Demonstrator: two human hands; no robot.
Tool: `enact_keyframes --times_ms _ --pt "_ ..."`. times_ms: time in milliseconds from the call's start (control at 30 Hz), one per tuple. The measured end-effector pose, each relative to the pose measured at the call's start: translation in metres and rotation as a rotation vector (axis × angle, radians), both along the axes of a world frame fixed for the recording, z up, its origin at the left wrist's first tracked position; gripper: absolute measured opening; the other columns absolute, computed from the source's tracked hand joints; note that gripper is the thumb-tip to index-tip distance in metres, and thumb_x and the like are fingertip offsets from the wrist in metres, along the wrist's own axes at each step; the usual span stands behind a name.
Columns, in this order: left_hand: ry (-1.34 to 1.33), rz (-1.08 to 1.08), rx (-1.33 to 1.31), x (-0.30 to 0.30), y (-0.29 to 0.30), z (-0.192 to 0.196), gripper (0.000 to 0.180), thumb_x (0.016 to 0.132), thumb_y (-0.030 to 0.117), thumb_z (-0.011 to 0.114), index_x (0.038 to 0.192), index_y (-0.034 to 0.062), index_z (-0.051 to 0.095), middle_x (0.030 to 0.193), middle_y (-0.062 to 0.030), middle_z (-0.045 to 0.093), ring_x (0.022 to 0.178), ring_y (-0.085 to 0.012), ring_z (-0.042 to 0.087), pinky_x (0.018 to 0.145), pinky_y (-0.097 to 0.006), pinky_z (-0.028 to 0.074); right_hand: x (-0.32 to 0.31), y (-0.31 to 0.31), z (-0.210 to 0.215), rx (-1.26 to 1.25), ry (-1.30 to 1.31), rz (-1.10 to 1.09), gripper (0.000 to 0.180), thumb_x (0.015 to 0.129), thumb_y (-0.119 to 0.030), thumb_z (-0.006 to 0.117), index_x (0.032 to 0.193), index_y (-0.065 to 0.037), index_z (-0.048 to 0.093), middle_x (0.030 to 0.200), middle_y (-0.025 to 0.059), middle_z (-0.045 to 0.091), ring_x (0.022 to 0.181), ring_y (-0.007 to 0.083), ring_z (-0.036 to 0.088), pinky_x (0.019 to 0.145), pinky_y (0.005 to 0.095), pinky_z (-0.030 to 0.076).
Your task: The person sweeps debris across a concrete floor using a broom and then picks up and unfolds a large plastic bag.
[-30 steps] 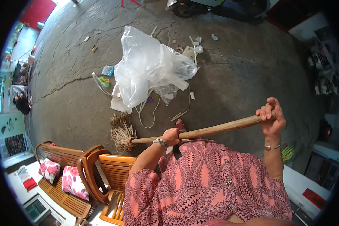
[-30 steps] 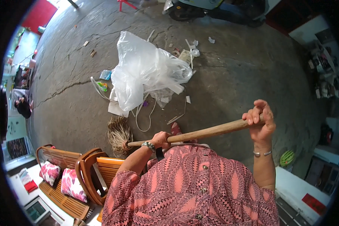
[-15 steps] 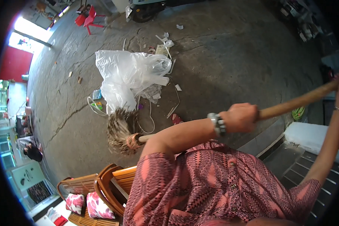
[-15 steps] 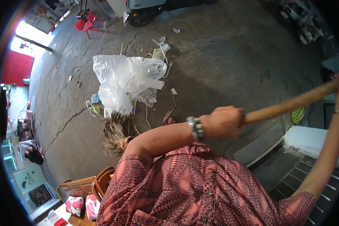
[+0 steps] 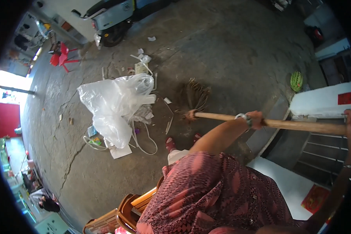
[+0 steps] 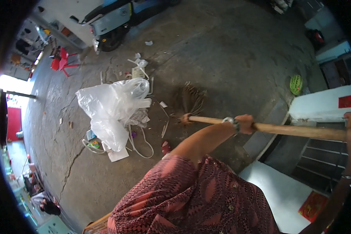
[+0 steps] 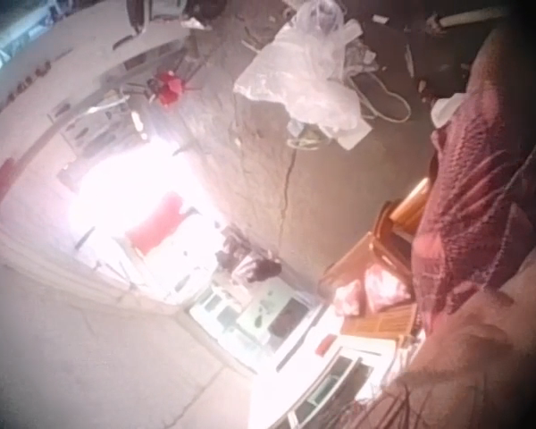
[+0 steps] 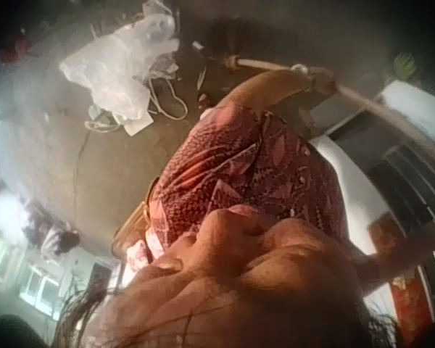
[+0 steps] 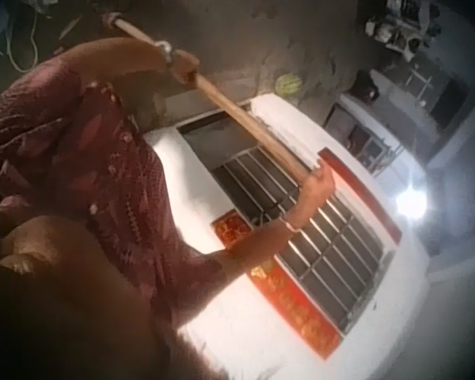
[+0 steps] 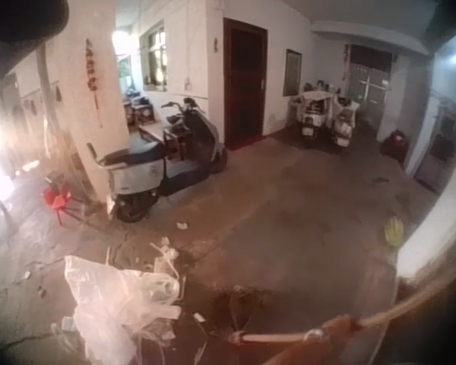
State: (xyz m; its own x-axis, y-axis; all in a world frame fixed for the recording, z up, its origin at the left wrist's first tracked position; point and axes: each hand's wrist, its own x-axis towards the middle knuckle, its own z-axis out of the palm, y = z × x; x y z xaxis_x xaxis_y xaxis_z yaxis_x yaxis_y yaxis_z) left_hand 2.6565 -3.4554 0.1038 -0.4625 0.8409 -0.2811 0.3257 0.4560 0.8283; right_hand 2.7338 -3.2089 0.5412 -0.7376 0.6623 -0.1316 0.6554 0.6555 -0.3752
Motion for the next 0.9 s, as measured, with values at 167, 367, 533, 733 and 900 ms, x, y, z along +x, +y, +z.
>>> enact_keyframes --times_ms 167,367,533,733,900 --pt "0.018 0.002 -0.009 0.01 -0.058 0.003 0.022 0.074 0.027 0.065 0.089 0.0119 0.071 0.084 -0.0118 0.068 0.084 -0.0293 0.066 0.071 -0.04 0.052 0.085 0.053 -0.058 0.344 -0.164 0.182 0.019 0.092 -0.017 0.047 0.099 -0.008 0.062 0.077 -0.0009 0.046 0.061 0.0089 0.044 0.049 0.0249 0.042" --pt "-0.031 0.13 -0.345 -0.008 -0.255 -0.104 0.029 0.073 0.036 0.068 0.09 0.0136 0.071 0.085 -0.0115 0.069 0.081 -0.0299 0.066 0.07 -0.04 0.053 0.005 -0.147 -0.224 -0.008 -0.128 0.28 0.018 0.087 -0.011 0.053 0.099 -0.004 0.064 0.065 0.003 0.056 0.055 0.0136 0.048 0.056 0.0298 0.043" --pt "0.067 0.234 -0.542 -0.011 -0.42 -0.148 0.027 0.073 0.036 0.065 0.081 0.0113 0.072 0.078 -0.0128 0.068 0.075 -0.032 0.066 0.068 -0.042 0.053 -0.007 -0.277 -0.335 -0.187 0.048 0.489 0.021 0.084 -0.014 0.057 0.101 -0.004 0.063 0.064 0.011 0.057 0.055 0.016 0.053 0.054 0.032 0.045" --pt "0.146 0.267 -0.934 0.014 -0.598 -0.172 0.032 0.075 0.041 0.062 0.086 0.0126 0.07 0.09 -0.0083 0.068 0.09 -0.0285 0.064 0.084 -0.048 0.043 0.003 -0.421 -0.393 -0.437 0.247 0.754 0.021 0.085 -0.014 0.058 0.102 -0.005 0.064 0.076 0.0179 0.064 0.062 0.0276 0.066 0.06 0.035 0.051" --pt "0.101 0.136 -0.882 0.001 -0.523 -0.113 0.029 0.077 0.037 0.058 0.084 0.0113 0.071 0.078 -0.0127 0.068 0.076 -0.0293 0.068 0.064 -0.041 0.053 -0.004 -0.335 -0.393 -0.402 0.185 0.526 0.024 0.084 -0.012 0.058 0.105 -0.005 0.066 0.062 0.0036 0.058 0.053 0.0092 0.05 0.051 0.0267 0.041"
